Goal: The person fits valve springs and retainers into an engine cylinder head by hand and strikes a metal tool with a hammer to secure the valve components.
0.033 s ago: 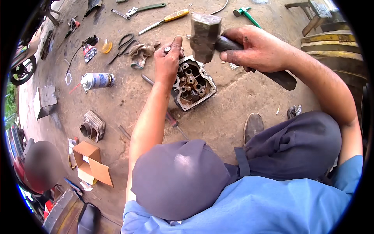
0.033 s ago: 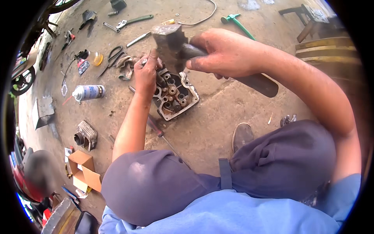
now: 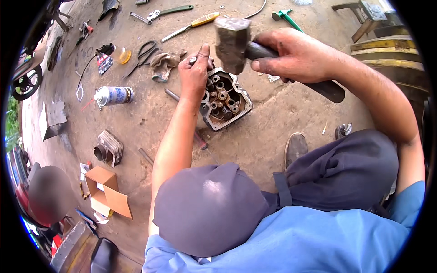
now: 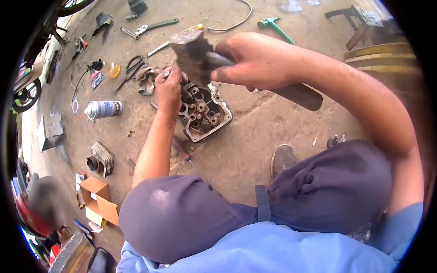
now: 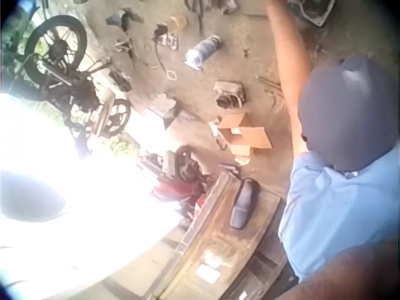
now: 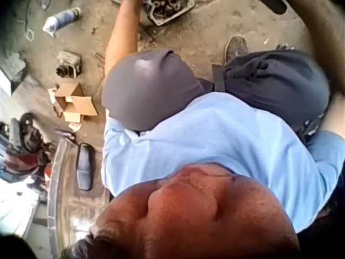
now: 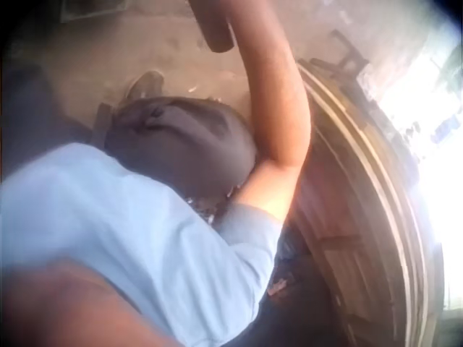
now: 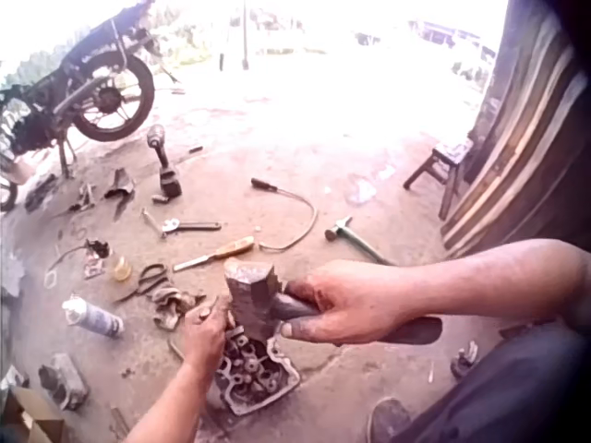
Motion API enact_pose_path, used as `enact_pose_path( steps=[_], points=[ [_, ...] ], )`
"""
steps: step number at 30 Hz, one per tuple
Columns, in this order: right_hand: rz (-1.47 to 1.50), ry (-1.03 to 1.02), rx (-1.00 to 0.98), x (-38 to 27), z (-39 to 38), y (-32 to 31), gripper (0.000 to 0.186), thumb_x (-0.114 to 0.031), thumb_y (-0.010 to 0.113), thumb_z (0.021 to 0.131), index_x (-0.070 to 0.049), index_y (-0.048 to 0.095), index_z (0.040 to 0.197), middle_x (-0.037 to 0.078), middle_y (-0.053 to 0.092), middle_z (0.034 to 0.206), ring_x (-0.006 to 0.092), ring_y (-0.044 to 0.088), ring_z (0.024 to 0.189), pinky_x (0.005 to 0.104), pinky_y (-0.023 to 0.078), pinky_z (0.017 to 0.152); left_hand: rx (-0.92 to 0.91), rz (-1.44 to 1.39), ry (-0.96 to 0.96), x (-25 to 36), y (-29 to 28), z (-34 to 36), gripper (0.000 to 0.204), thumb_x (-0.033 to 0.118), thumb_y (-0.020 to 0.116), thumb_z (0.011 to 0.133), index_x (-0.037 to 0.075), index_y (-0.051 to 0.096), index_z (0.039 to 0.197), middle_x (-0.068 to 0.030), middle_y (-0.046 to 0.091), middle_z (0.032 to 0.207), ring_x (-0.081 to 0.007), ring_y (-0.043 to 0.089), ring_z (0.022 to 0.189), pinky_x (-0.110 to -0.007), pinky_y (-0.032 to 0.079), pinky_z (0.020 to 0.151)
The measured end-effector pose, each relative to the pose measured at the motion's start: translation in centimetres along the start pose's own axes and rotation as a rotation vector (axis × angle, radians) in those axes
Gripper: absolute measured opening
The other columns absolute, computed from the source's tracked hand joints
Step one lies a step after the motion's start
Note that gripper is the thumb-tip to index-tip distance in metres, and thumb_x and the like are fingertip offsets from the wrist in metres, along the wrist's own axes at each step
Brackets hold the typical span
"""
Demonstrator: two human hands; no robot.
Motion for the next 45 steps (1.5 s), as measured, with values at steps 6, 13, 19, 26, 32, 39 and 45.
enact_pose_path(
  steps=[6, 13, 19, 26, 32, 39, 45],
  points=[
    [-0.259, -0.296, 0.186, -10.0, 2.3, -2.9, 0.037, -0.033, 0.064, 0.1, 0.003, 0.069, 0.096, 0.016, 0.068, 0.071, 0.0269, 0.07, 0.065, 0.0422, 0.055, 0.062, 0.044, -0.016, -0.012, -2.1, -1.4, 0.1, 0.039, 0.021, 0.07, 0.103, 0.004, 0.067, 0.067, 0.0041, 0.058, 0.062, -0.0062, 0.05, 0.057, -0.026, 0.038, 0.055],
    [-0.454, -0.414, 0.359, -8.3, 7.6, 0.7, 0.045, -0.035, 0.059, 0.097, 0.005, 0.075, 0.086, 0.025, 0.072, 0.078, 0.0375, 0.075, 0.075, 0.0459, 0.062, 0.074, -0.018, 0.094, 0.024, -2.0, -1.2, 0.2, 0.033, 0.015, 0.066, 0.103, 0.004, 0.066, 0.073, 0.0035, 0.059, 0.064, -0.0057, 0.05, 0.059, -0.026, 0.036, 0.055],
    [-0.188, -0.284, 0.266, -9.5, 6.9, -3.3, 0.045, -0.035, 0.059, 0.101, 0.006, 0.071, 0.087, 0.018, 0.072, 0.072, 0.0279, 0.074, 0.066, 0.0428, 0.06, 0.066, 0.018, -0.018, -0.08, -2.5, -1.5, -0.1, 0.036, 0.017, 0.064, 0.106, 0.007, 0.062, 0.071, 0.0012, 0.056, 0.066, -0.0077, 0.045, 0.059, -0.025, 0.038, 0.061],
    [0.167, -0.097, 0.248, -3.6, 3.6, -4.8, 0.035, -0.03, 0.063, 0.103, 0.004, 0.067, 0.098, 0.014, 0.071, 0.078, 0.0233, 0.069, 0.059, 0.0378, 0.057, 0.058, 0.122, -0.132, -0.124, -1.5, -1.5, 0.1, 0.041, 0.012, 0.064, 0.103, 0.01, 0.052, 0.064, 0.0005, 0.044, 0.058, -0.0147, 0.044, 0.057, -0.035, 0.05, 0.072],
    [-0.012, 0.028, 0.322, 6.0, 3.7, -5.0, 0.045, -0.036, 0.062, 0.102, 0.008, 0.064, 0.109, 0.009, 0.066, 0.075, 0.0186, 0.069, 0.058, 0.0361, 0.059, 0.054, 0.137, -0.147, -0.121, -1.5, -2.2, 0.2, 0.041, 0.014, 0.063, 0.104, 0.01, 0.053, 0.064, -0.0003, 0.044, 0.059, -0.0159, 0.045, 0.058, -0.038, 0.052, 0.077],
    [-0.61, 0.069, 0.49, 15.0, 3.3, -4.1, 0.033, -0.031, 0.064, 0.094, 0.0, 0.065, 0.104, 0.021, 0.073, 0.091, 0.0394, 0.072, 0.089, 0.0492, 0.058, 0.08, 0.21, -0.453, -0.163, -2.3, -4.5, 0.7, 0.038, 0.015, 0.063, 0.103, 0.011, 0.052, 0.067, -0.0018, 0.046, 0.061, -0.0173, 0.049, 0.06, -0.041, 0.054, 0.084],
    [-0.696, 0.151, 0.463, 23.0, 1.4, 0.5, 0.039, -0.029, 0.073, 0.091, -0.004, 0.053, 0.114, 0.021, 0.071, 0.092, 0.0417, 0.07, 0.093, 0.0531, 0.055, 0.08, 0.196, -0.569, -0.179, -1.6, -7.6, -1.0, 0.041, 0.024, 0.062, 0.106, 0.014, 0.047, 0.069, -0.0013, 0.042, 0.061, -0.0199, 0.05, 0.065, -0.047, 0.053, 0.089]
  ],
)
Point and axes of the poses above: each hand's wrist, its own z-axis towards the middle knuckle, its own y-axis out of the palm, x = y × z, the point moved 7 cm from there along z, towards the middle knuckle
